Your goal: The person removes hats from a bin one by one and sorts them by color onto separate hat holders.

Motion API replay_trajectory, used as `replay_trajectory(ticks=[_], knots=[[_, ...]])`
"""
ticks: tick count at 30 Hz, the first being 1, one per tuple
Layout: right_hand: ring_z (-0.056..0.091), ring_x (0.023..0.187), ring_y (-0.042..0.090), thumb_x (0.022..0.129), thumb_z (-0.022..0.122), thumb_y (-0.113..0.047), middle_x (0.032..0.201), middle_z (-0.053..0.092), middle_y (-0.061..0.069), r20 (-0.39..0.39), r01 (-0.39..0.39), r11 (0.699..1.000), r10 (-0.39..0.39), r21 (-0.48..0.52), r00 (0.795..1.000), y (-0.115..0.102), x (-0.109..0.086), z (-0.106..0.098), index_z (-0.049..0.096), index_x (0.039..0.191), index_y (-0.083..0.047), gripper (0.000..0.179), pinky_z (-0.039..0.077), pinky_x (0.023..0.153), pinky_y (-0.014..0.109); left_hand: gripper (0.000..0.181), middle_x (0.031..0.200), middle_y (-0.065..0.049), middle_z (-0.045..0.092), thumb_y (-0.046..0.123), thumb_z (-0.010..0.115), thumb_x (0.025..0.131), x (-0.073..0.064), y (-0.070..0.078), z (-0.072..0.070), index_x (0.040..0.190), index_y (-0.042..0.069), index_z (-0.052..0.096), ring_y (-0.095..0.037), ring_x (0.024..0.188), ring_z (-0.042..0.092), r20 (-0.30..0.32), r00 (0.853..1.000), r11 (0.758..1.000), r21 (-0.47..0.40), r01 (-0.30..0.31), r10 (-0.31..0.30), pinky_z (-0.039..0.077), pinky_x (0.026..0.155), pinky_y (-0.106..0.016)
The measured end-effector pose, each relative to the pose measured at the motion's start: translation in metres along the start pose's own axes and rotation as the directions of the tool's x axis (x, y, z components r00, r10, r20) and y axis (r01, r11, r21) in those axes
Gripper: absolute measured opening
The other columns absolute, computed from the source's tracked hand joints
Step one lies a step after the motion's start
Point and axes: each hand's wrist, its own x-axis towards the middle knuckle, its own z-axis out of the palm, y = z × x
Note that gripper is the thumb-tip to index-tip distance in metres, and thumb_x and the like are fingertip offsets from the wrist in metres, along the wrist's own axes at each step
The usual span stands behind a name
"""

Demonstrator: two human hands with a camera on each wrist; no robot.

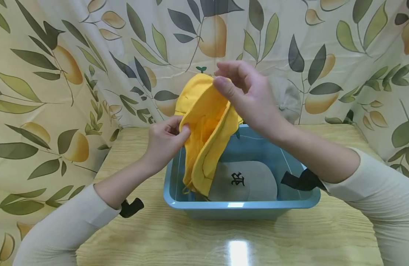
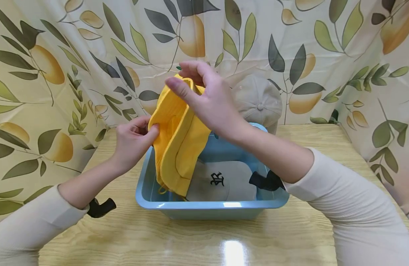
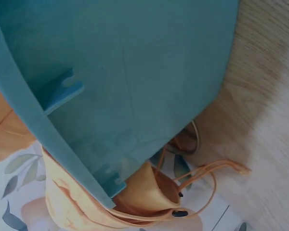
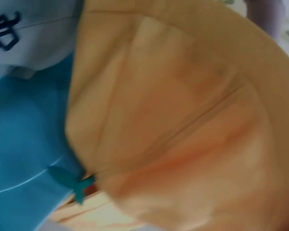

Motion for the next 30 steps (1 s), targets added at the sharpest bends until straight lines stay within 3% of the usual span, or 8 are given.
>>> replay_trajectory(ticks=[3,6,10,12,19,23,26,30], knots=[[0.055,0.109,0.016,0.086,0.068,-0.008,0.119,0.058,0.011,0.000,0.067,0.997,-0.067,-0.030,0.998,-0.006,-0.004,0.005,0.051,0.127,0.004,0.046,0.044,0.100,0.028,0.010,0.055,-0.011,0.058,-0.007,0.058,0.080,0.003,0.001,0.001,0.080,-0.008,0.068,-0.008,0.046,0.046,-0.023,1.000,1.000,-0.008,0.021,-0.021,0.038,0.043,-0.016],[0.055,0.110,0.017,0.084,0.069,-0.003,0.121,0.058,0.012,0.003,0.073,0.993,-0.073,-0.097,0.997,-0.004,-0.010,0.004,0.052,0.125,0.006,0.046,0.043,0.100,0.029,0.011,0.056,-0.011,0.058,-0.005,0.058,0.081,0.004,0.002,-0.001,0.081,-0.008,0.068,-0.009,0.045,0.049,-0.048,0.994,0.995,-0.038,0.097,-0.099,0.043,0.042,-0.018],[0.055,0.114,0.019,0.083,0.067,0.002,0.123,0.058,0.013,0.014,0.042,0.989,-0.040,-0.142,0.999,0.000,-0.017,-0.002,0.052,0.124,0.007,0.044,0.041,0.103,0.031,0.013,0.056,-0.003,0.058,-0.002,0.057,0.084,0.004,0.001,-0.007,0.086,-0.008,0.069,-0.010,0.044,0.055,-0.069,0.970,0.969,-0.102,0.227,-0.234,0.050,0.043,-0.025],[0.056,0.113,0.021,0.083,0.067,0.003,0.121,0.059,0.014,0.039,0.023,0.987,-0.017,-0.157,0.999,0.001,-0.020,-0.007,0.052,0.124,0.006,0.044,0.042,0.103,0.035,0.015,0.056,0.003,0.057,-0.002,0.056,0.084,0.005,0.000,-0.011,0.087,-0.009,0.069,-0.011,0.044,0.055,-0.085,0.959,0.958,-0.120,0.259,-0.270,0.051,0.044,-0.026],[0.060,0.108,0.026,0.079,0.070,0.001,0.115,0.064,0.012,0.155,-0.001,0.950,0.052,-0.313,0.987,0.007,-0.035,-0.021,0.057,0.122,0.000,0.045,0.047,0.095,0.045,0.015,0.056,0.012,0.056,-0.003,0.056,0.081,0.008,-0.002,-0.019,0.084,-0.008,0.070,-0.009,0.046,0.047,-0.139,0.957,0.964,-0.106,0.243,-0.257,0.041,0.044,-0.017],[0.061,0.106,0.027,0.079,0.072,-0.002,0.116,0.064,0.011,0.218,-0.012,0.915,0.109,-0.404,0.970,0.015,-0.045,-0.027,0.058,0.121,-0.001,0.044,0.050,0.089,0.045,0.016,0.057,0.012,0.057,-0.003,0.056,0.082,0.007,-0.002,-0.022,0.087,-0.008,0.071,-0.011,0.046,0.049,-0.138,0.952,0.959,-0.112,0.261,-0.275,0.044,0.045,-0.018],[0.063,0.100,0.026,0.078,0.073,-0.004,0.112,0.066,0.011,0.265,-0.029,0.887,0.169,-0.460,0.949,0.021,-0.051,-0.034,0.060,0.117,-0.001,0.041,0.053,0.083,0.043,0.017,0.058,0.012,0.058,-0.003,0.056,0.083,0.005,-0.002,-0.026,0.088,-0.007,0.071,-0.012,0.047,0.050,-0.150,0.946,0.957,-0.097,0.274,-0.286,0.045,0.046,-0.018],[0.060,0.072,0.018,0.077,0.073,-0.006,0.086,0.066,0.005,0.331,-0.049,0.835,0.271,-0.548,0.904,0.033,-0.055,-0.043,0.064,0.100,-0.004,0.025,0.052,0.060,0.032,0.017,0.058,0.014,0.057,-0.002,0.055,0.082,0.001,-0.004,-0.034,0.087,-0.007,0.071,-0.009,0.047,0.047,-0.165,0.942,0.956,-0.060,0.286,-0.292,0.042,0.046,-0.017]])
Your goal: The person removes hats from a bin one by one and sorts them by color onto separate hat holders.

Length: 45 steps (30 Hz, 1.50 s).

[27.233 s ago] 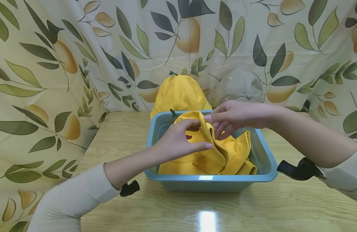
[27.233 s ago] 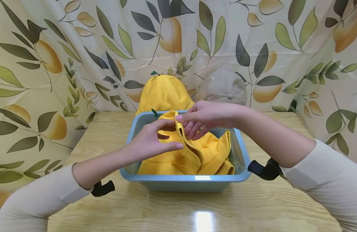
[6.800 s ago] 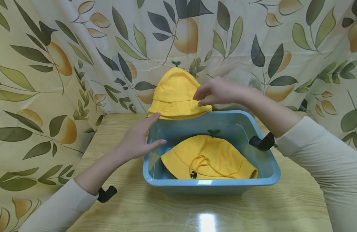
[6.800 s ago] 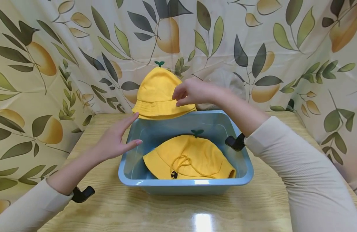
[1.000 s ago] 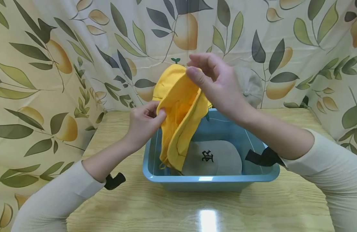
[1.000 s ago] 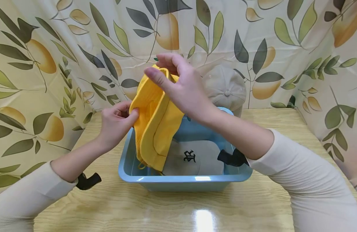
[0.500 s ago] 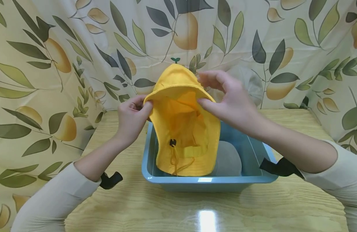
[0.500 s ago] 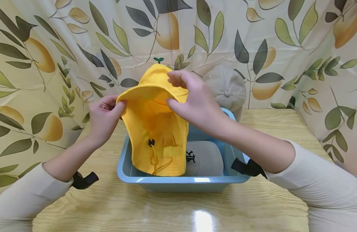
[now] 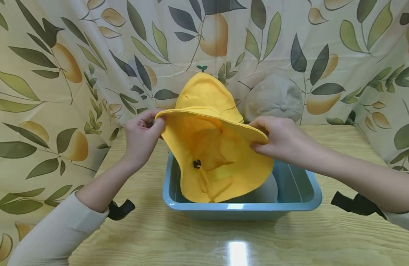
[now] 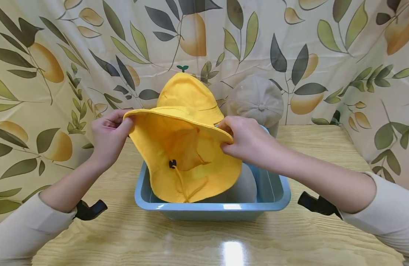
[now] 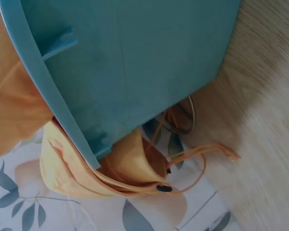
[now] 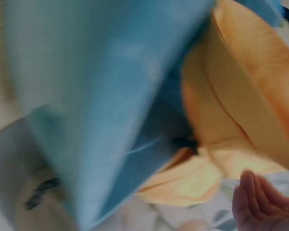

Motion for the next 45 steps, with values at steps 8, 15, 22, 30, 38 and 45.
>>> replay_trajectory(ticks=[8,15,22,30,38,45], knots=[[0.041,0.047,0.010,0.077,0.071,-0.009,0.052,0.043,-0.006,0.134,-0.036,0.987,0.057,-0.154,0.989,0.034,-0.002,0.002,0.052,0.063,-0.013,0.025,0.034,0.045,0.023,0.017,0.063,0.013,0.059,0.000,0.055,0.084,-0.004,-0.003,-0.017,0.087,-0.003,0.072,-0.008,0.052,0.048,0.042,0.999,0.996,0.089,0.029,-0.033,0.042,0.048,-0.016],[0.040,0.047,0.010,0.080,0.070,-0.007,0.055,0.043,-0.005,0.098,-0.049,0.985,0.065,-0.164,0.993,0.042,-0.008,-0.008,0.055,0.068,-0.010,0.020,0.034,0.044,0.022,0.009,0.063,-0.004,0.061,0.000,0.062,0.086,-0.007,-0.005,-0.037,0.088,0.001,0.071,-0.006,0.047,0.047,0.249,0.968,0.955,0.287,-0.071,-0.003,0.040,0.044,-0.015],[0.051,0.041,0.009,0.084,0.069,-0.007,0.058,0.055,-0.003,0.068,-0.101,0.986,0.111,-0.136,0.992,0.035,-0.017,-0.026,0.056,0.075,-0.010,0.016,0.044,0.042,0.022,0.009,0.070,-0.010,0.065,0.009,0.066,0.088,-0.008,0.002,-0.050,0.094,0.003,0.071,-0.012,0.044,0.053,0.356,0.926,0.956,0.291,0.017,-0.125,0.050,0.046,-0.021],[0.060,0.049,0.010,0.086,0.067,-0.007,0.072,0.067,0.004,0.027,-0.136,0.986,0.139,-0.092,0.990,0.020,-0.018,-0.047,0.056,0.078,-0.008,0.014,0.050,0.045,0.023,0.023,0.077,-0.007,0.068,0.023,0.067,0.089,-0.005,0.029,-0.059,0.097,0.002,0.068,-0.017,0.048,0.062,0.355,0.897,0.948,0.269,0.172,-0.264,0.055,0.051,-0.029],[0.061,0.052,0.006,0.087,0.065,-0.004,0.075,0.069,0.004,-0.116,0.003,0.983,-0.025,-0.186,0.993,-0.001,-0.003,-0.066,0.056,0.081,-0.009,0.012,0.053,0.052,0.023,0.021,0.086,-0.001,0.067,0.014,0.067,0.087,0.015,0.043,-0.064,0.100,-0.002,0.065,-0.014,0.054,0.066,0.242,0.956,0.980,0.150,0.131,-0.165,0.055,0.056,-0.025],[0.061,0.055,-0.003,0.090,0.063,-0.012,0.086,0.071,0.005,-0.240,0.136,0.959,-0.197,-0.247,0.951,-0.004,0.025,-0.073,0.060,0.093,-0.006,0.007,0.047,0.056,0.006,0.006,0.085,-0.004,0.067,0.007,0.071,0.082,0.029,0.051,-0.069,0.087,0.004,0.068,-0.010,0.053,0.065,0.034,0.994,0.987,-0.121,0.105,-0.102,0.054,0.054,-0.022]])
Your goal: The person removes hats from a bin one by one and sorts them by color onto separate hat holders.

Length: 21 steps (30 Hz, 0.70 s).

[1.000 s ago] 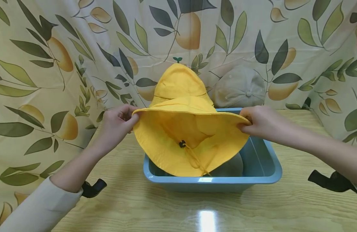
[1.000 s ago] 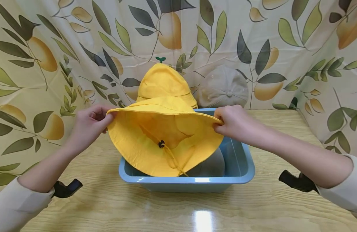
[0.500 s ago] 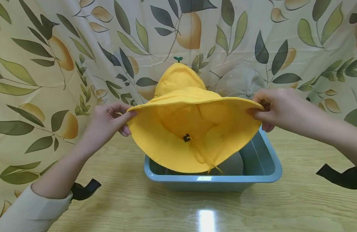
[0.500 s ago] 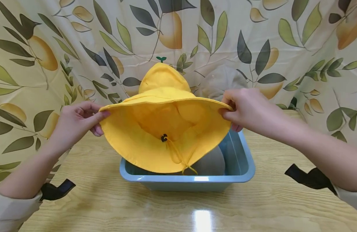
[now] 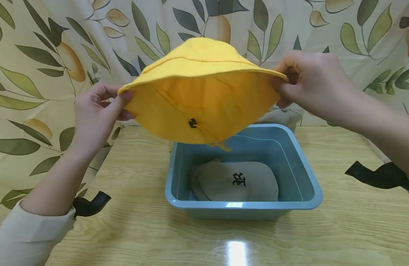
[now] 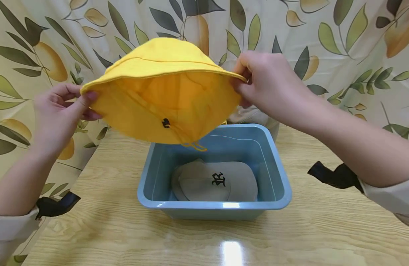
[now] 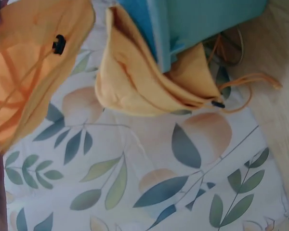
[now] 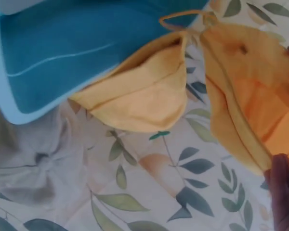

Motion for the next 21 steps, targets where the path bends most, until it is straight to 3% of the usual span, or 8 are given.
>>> replay_trajectory(ticks=[6,10,13,15,18,21], knots=[[0.061,0.061,-0.004,0.093,0.060,-0.019,0.097,0.069,0.004,-0.117,0.064,0.998,-0.064,-0.006,0.991,-0.014,0.029,0.003,0.061,0.104,-0.002,0.020,0.044,0.062,0.002,0.011,0.098,-0.006,0.061,0.008,0.073,0.081,0.012,0.009,-0.004,0.087,0.004,0.065,-0.011,0.065,0.068,-0.200,0.979,0.998,-0.031,-0.047,0.040,0.054,0.062,-0.017],[0.066,0.074,0.004,0.093,0.057,-0.010,0.103,0.068,0.006,-0.178,0.033,0.997,-0.021,0.070,0.984,-0.028,0.049,0.011,0.058,0.109,0.001,0.020,0.047,0.068,0.005,0.011,0.103,-0.008,0.057,0.003,0.071,0.081,0.023,0.009,-0.010,0.088,0.002,0.063,-0.015,0.072,0.067,-0.299,0.953,0.992,-0.100,-0.082,0.048,0.054,0.071,-0.018],[0.068,0.083,0.014,0.092,0.057,-0.005,0.101,0.068,0.008,-0.224,0.015,0.995,0.007,0.095,0.975,-0.030,0.064,0.021,0.055,0.110,0.003,0.020,0.047,0.070,0.007,0.011,0.097,-0.012,0.058,-0.004,0.070,0.080,0.032,0.005,-0.011,0.086,-0.002,0.061,-0.017,0.070,0.063,-0.356,0.931,0.966,-0.204,-0.161,0.080,0.054,0.072,-0.020],[0.067,0.086,0.017,0.091,0.054,-0.001,0.099,0.067,0.010,-0.244,-0.010,0.993,0.039,0.117,0.969,-0.029,0.074,0.030,0.053,0.110,0.003,0.019,0.045,0.071,0.009,0.012,0.093,-0.014,0.060,-0.008,0.069,0.078,0.039,0.000,-0.011,0.086,-0.005,0.060,-0.018,0.071,0.062,-0.378,0.921,0.934,-0.290,-0.209,0.088,0.054,0.072,-0.023],[0.065,0.086,0.018,0.090,0.049,0.003,0.098,0.066,0.013,-0.290,-0.015,0.992,0.052,0.127,0.956,-0.021,0.089,0.045,0.051,0.108,0.005,0.018,0.042,0.071,0.014,0.013,0.092,-0.016,0.063,-0.013,0.069,0.076,0.049,-0.009,-0.008,0.084,-0.009,0.060,-0.023,0.080,0.063,-0.389,0.916,0.888,-0.382,-0.256,0.097,0.054,0.076,-0.025],[0.062,0.087,0.016,0.089,0.044,0.006,0.099,0.064,0.013,-0.320,-0.042,0.986,0.092,0.160,0.943,-0.012,0.100,0.057,0.051,0.107,0.005,0.019,0.043,0.073,0.017,0.012,0.097,-0.016,0.064,-0.014,0.069,0.076,0.060,-0.021,-0.002,0.084,-0.008,0.061,-0.027,0.093,0.063,-0.378,0.919,0.879,-0.392,-0.271,0.115,0.054,0.081,-0.027]])
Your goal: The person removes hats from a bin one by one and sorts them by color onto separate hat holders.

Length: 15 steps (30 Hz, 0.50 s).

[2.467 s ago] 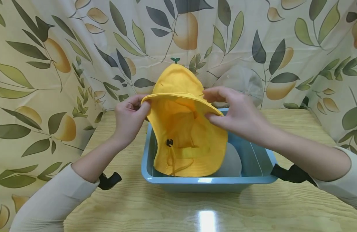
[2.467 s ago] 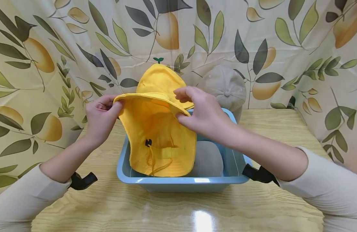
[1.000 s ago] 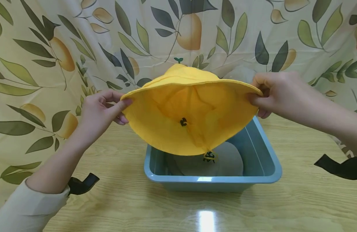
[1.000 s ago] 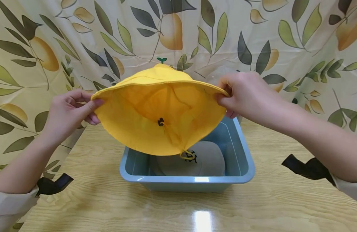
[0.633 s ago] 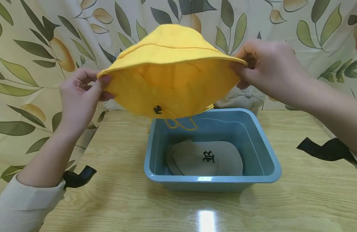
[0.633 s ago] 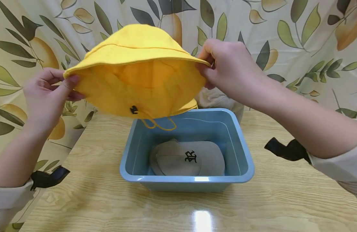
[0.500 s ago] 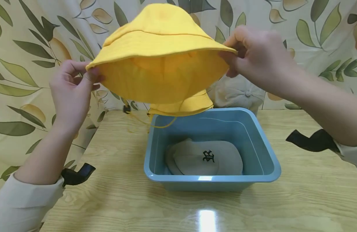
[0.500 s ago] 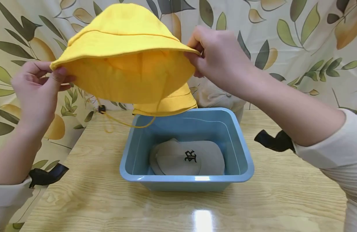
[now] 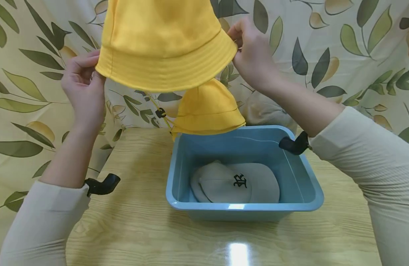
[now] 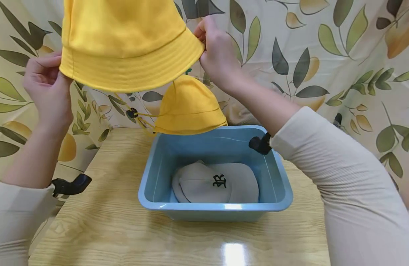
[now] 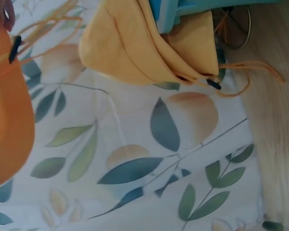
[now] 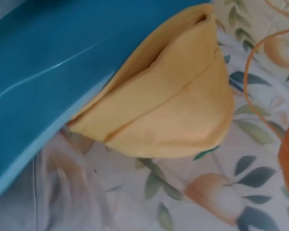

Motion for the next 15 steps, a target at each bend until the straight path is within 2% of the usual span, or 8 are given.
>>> replay_trajectory(ticks=[2,3,7,9,13,15], knots=[[0.061,0.086,0.016,0.090,0.044,0.007,0.098,0.064,0.014,-0.029,0.005,1.000,-0.004,0.007,1.000,0.009,0.004,0.008,0.050,0.107,0.006,0.018,0.044,0.075,0.019,0.011,0.098,-0.014,0.064,-0.012,0.068,0.078,0.005,-0.013,0.003,0.083,-0.003,0.063,-0.026,0.096,0.062,0.023,0.999,0.998,0.057,-0.040,0.039,0.053,0.083,-0.027],[0.060,0.086,0.017,0.091,0.044,0.007,0.097,0.063,0.014,-0.039,0.000,1.000,0.000,0.013,0.999,0.013,0.005,0.012,0.050,0.106,0.006,0.017,0.044,0.075,0.020,0.011,0.099,-0.013,0.064,-0.012,0.067,0.079,0.007,-0.019,0.004,0.083,-0.002,0.063,-0.026,0.097,0.062,0.029,0.999,0.997,0.072,-0.041,0.039,0.052,0.083,-0.027],[0.058,0.082,0.021,0.092,0.045,0.007,0.094,0.062,0.017,-0.074,0.005,1.000,-0.004,0.009,0.997,0.030,0.008,0.024,0.051,0.104,0.008,0.013,0.042,0.072,0.022,0.013,0.100,-0.009,0.064,-0.011,0.063,0.083,0.014,-0.045,0.011,0.082,0.003,0.062,-0.024,0.100,0.061,0.030,1.000,0.992,0.125,-0.014,0.010,0.052,0.085,-0.027],[0.057,0.082,0.023,0.092,0.045,0.008,0.094,0.061,0.017,-0.067,-0.036,0.999,0.037,0.006,0.997,0.039,0.009,0.029,0.051,0.103,0.007,0.013,0.041,0.071,0.024,0.014,0.102,-0.008,0.063,-0.010,0.061,0.085,0.017,-0.056,0.014,0.082,0.004,0.061,-0.022,0.100,0.061,0.028,0.999,0.987,0.155,0.041,-0.045,0.052,0.085,-0.025],[0.054,0.083,0.027,0.091,0.044,0.008,0.096,0.059,0.018,-0.038,-0.128,0.992,0.127,-0.019,0.991,0.058,0.008,0.036,0.051,0.103,0.008,0.014,0.040,0.071,0.030,0.014,0.102,-0.002,0.063,-0.005,0.060,0.088,0.017,-0.077,0.020,0.082,0.009,0.062,-0.016,0.096,0.062,0.064,0.995,0.950,0.308,0.059,-0.082,0.050,0.083,-0.022],[0.056,0.085,0.030,0.092,0.043,0.007,0.098,0.060,0.020,-0.009,-0.170,0.985,0.169,-0.043,0.986,0.067,0.006,0.038,0.051,0.104,0.008,0.015,0.042,0.073,0.034,0.012,0.102,0.001,0.063,-0.001,0.061,0.089,0.016,-0.087,0.022,0.085,0.010,0.063,-0.011,0.093,0.061,0.072,0.991,0.920,0.384,0.074,-0.110,0.048,0.080,-0.021]])
